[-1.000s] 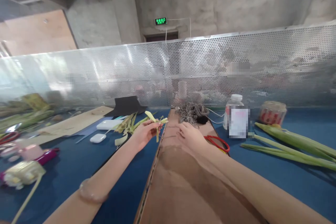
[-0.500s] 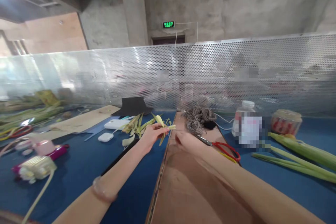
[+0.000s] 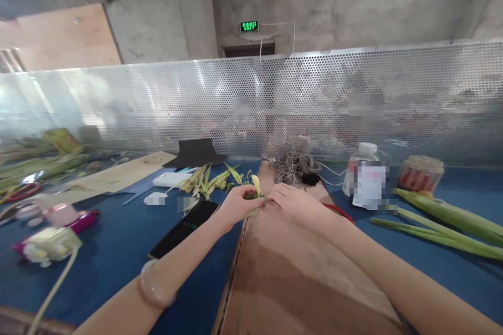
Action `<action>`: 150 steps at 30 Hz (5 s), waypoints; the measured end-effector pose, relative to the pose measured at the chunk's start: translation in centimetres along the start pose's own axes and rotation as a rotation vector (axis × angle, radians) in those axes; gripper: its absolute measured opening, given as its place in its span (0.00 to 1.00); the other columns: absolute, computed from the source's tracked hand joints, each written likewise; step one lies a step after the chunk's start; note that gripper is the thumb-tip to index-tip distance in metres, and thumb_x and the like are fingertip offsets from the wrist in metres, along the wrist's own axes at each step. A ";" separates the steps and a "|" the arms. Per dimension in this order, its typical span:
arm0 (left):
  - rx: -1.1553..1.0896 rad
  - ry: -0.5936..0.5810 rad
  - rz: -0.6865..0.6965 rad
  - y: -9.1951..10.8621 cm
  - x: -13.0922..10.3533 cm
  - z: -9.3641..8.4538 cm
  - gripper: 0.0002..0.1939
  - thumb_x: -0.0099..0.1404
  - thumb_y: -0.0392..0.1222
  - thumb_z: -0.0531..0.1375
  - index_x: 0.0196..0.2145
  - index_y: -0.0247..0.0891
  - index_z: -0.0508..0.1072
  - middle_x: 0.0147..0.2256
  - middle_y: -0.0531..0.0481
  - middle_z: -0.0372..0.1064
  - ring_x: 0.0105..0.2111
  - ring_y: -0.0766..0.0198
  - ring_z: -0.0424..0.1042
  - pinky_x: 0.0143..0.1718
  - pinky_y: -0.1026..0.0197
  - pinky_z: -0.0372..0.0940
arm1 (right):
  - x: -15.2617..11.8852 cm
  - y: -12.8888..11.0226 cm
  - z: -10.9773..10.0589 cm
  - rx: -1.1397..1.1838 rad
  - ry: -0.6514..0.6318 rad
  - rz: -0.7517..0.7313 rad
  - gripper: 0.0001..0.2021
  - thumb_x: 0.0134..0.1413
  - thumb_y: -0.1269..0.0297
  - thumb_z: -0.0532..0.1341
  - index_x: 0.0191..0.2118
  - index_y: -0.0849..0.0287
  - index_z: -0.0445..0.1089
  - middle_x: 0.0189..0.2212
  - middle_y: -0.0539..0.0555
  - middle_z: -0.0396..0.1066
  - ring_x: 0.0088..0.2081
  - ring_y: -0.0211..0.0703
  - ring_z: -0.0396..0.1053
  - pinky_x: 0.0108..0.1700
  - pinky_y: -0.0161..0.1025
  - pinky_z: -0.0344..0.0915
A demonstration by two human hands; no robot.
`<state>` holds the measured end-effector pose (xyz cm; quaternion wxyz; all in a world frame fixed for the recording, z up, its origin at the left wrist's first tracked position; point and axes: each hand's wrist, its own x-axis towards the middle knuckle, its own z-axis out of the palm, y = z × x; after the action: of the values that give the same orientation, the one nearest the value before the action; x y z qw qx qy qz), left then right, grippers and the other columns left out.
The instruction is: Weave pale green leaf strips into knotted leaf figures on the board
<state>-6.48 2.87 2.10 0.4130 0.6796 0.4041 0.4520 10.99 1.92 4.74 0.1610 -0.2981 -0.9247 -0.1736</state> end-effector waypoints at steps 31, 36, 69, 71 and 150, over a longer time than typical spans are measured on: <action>-0.373 -0.110 -0.073 0.9 -1.4 1.5 0.10 0.49 0.38 0.64 0.31 0.34 0.71 0.29 0.51 0.70 0.31 0.66 0.69 0.37 0.64 0.62 | -0.8 0.9 -0.7 0.954 0.212 0.436 0.04 0.48 0.68 0.58 0.30 0.58 0.69 0.27 0.49 0.71 0.29 0.35 0.67 0.31 0.32 0.62; -0.515 -0.066 -0.025 1.3 -1.6 1.8 0.11 0.49 0.35 0.64 0.32 0.38 0.67 0.27 0.55 0.69 0.28 0.70 0.69 0.33 0.67 0.62 | -0.8 0.7 -0.9 1.012 0.202 0.459 0.05 0.48 0.67 0.57 0.31 0.59 0.69 0.30 0.51 0.71 0.32 0.37 0.67 0.34 0.34 0.63; -0.592 0.120 0.025 1.3 -0.7 1.2 0.11 0.47 0.37 0.65 0.31 0.33 0.72 0.27 0.51 0.68 0.28 0.69 0.66 0.33 0.66 0.62 | -0.5 -2.9 2.0 1.609 0.362 0.560 0.16 0.54 0.49 0.49 0.29 0.59 0.58 0.22 0.45 0.56 0.20 0.30 0.53 0.23 0.31 0.54; -0.658 0.120 0.001 1.3 -0.7 1.3 0.10 0.47 0.37 0.65 0.30 0.33 0.73 0.27 0.52 0.68 0.27 0.70 0.66 0.33 0.67 0.62 | -0.5 -3.1 1.8 1.483 0.356 0.561 0.15 0.55 0.52 0.49 0.28 0.59 0.57 0.20 0.44 0.53 0.20 0.29 0.50 0.22 0.30 0.49; -0.569 -0.257 -0.219 1.5 -1.7 1.3 0.05 0.46 0.34 0.65 0.23 0.31 0.73 0.22 0.51 0.68 0.22 0.72 0.66 0.26 0.70 0.60 | -2.2 0.3 0.7 0.293 0.199 0.136 0.08 0.56 0.69 0.51 0.36 0.58 0.67 0.30 0.51 0.71 0.31 0.37 0.65 0.31 0.32 0.55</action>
<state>-5.45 0.55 2.71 0.6800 0.5410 0.2768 0.4103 12.76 1.39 3.31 0.3049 -0.3147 -0.8972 -0.0546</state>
